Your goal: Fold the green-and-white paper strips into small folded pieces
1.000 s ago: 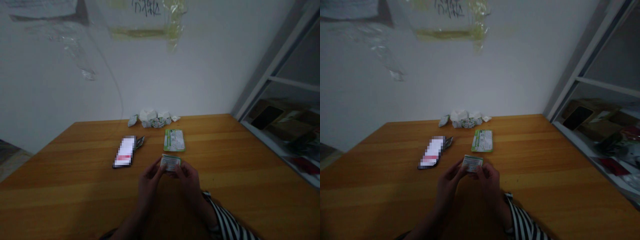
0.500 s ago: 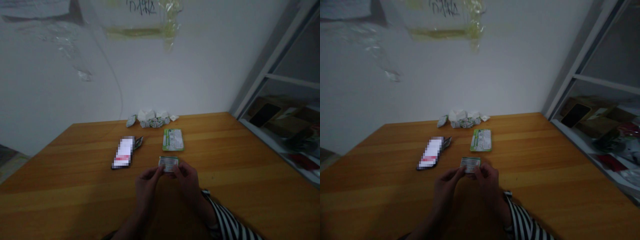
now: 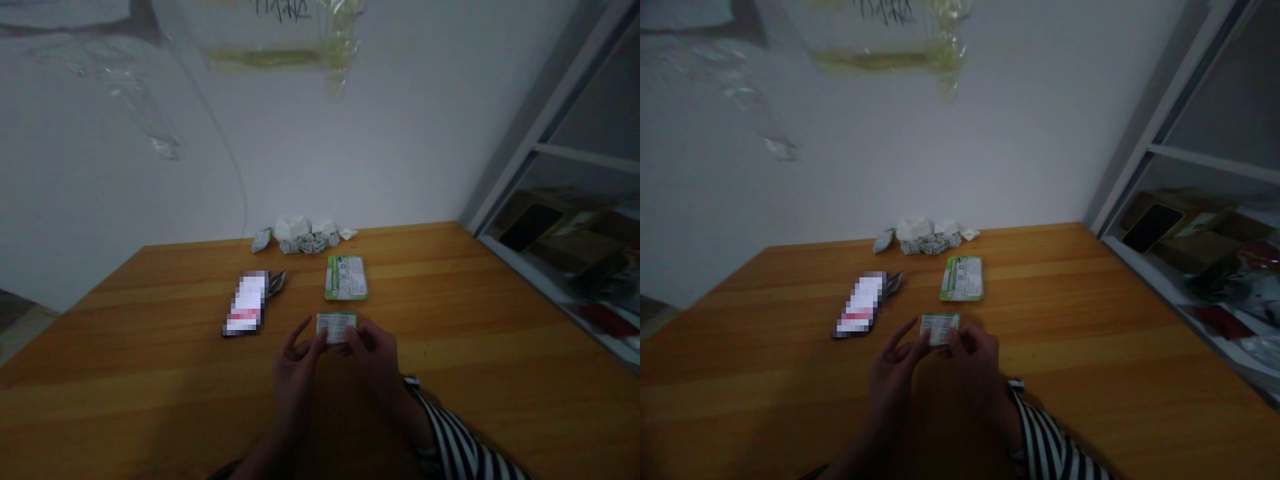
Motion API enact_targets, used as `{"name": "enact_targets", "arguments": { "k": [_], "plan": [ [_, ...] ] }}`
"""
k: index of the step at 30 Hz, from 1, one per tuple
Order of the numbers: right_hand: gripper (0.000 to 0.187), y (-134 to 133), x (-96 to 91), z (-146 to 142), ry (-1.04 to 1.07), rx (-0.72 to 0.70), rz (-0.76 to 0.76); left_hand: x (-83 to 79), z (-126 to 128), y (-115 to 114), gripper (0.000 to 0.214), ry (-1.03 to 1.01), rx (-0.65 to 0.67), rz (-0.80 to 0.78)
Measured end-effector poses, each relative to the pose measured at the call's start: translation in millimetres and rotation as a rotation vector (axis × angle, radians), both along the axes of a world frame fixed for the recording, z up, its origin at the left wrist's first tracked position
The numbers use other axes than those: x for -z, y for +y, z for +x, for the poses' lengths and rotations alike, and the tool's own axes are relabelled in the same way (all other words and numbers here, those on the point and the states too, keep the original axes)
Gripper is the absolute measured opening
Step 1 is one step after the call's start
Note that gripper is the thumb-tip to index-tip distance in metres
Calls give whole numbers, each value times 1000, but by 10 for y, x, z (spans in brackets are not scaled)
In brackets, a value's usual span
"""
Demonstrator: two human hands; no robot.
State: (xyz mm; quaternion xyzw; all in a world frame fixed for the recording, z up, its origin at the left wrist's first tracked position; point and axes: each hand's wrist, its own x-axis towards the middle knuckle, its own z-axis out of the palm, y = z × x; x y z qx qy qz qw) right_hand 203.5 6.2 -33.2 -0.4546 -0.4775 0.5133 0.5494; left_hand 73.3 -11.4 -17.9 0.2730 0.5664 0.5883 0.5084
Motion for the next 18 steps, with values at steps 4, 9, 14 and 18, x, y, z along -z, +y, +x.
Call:
{"name": "enact_targets", "arguments": {
  "k": [4, 9, 14, 18],
  "plan": [
    [29, 0, 29, 5, -36, 9, -1, 4, 20, -4, 67, -18, 13, -20],
    [25, 85, 73, 30, 73, -9, -55, 16, -6, -2, 57, 61, 13, -7],
    [32, 259, 11, 319, -164, -410, 45, 41, -65, 20, 33, 164, 321, 25],
    [18, 299, -18, 448, -538, -611, 219, 59, -45, 41, 26, 195, 479, 30]
  ]
}}
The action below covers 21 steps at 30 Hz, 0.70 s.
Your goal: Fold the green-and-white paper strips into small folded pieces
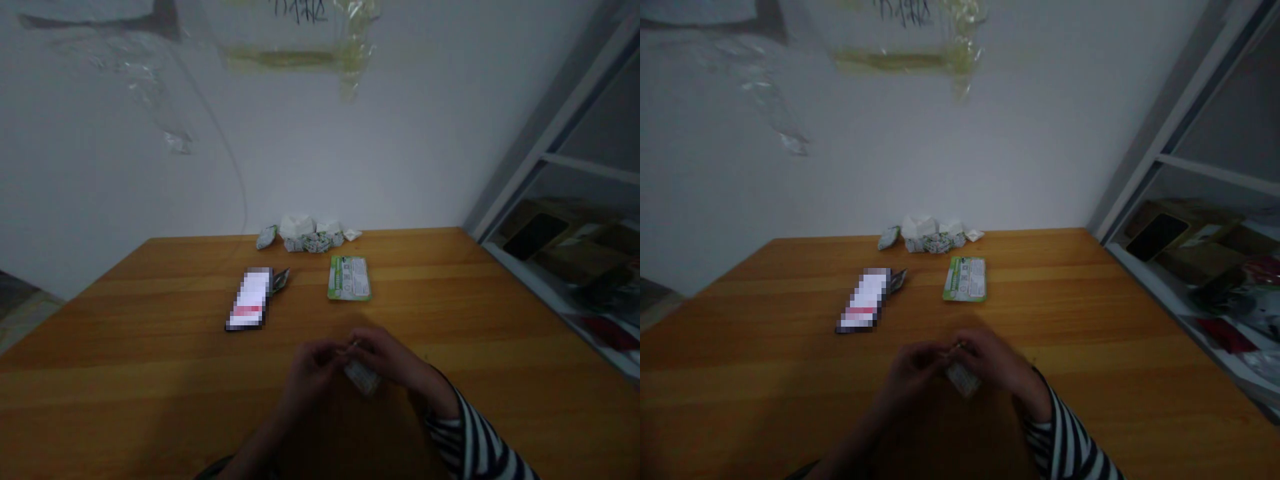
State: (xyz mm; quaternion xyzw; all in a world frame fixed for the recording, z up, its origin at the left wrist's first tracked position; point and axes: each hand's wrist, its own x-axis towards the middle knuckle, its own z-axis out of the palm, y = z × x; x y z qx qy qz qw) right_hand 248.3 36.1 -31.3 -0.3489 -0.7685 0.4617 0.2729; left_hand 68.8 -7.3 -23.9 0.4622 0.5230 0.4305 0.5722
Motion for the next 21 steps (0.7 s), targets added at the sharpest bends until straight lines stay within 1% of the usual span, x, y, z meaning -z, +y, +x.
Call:
{"name": "enact_targets", "arguments": {
  "k": [2, 4, 6, 9, 12, 14, 16, 18, 21],
  "plan": [
    [23, -36, 20, -67, 14, 78, 49, 8, -1, 23, 29, -50, -60, -4],
    [27, -99, 54, -183, 80, 205, 69, 16, -26, 54, 32, -88, -109, -21],
    [27, -171, 92, -292, 91, 278, 95, 22, -67, 83, 31, -53, -89, -27],
    [26, -242, 145, -363, 87, 322, 129, 24, -121, 101, 32, 76, -23, 15],
    [25, -223, 186, -329, -8, 314, 167, 24, -134, 79, 32, 275, -70, 99],
    [26, -178, 206, -286, -135, 252, 215, 24, -123, 55, 31, 441, -110, 151],
    [32, -137, 221, -253, -245, 198, 275, 23, -104, 39, 30, 520, -117, 178],
    [35, -120, 234, -244, -272, 220, 315, 25, -82, 34, 29, 453, -111, 175],
    [36, -140, 251, -273, -189, 351, 298, 43, -54, 40, 29, 259, -58, 136]
  ]
}}
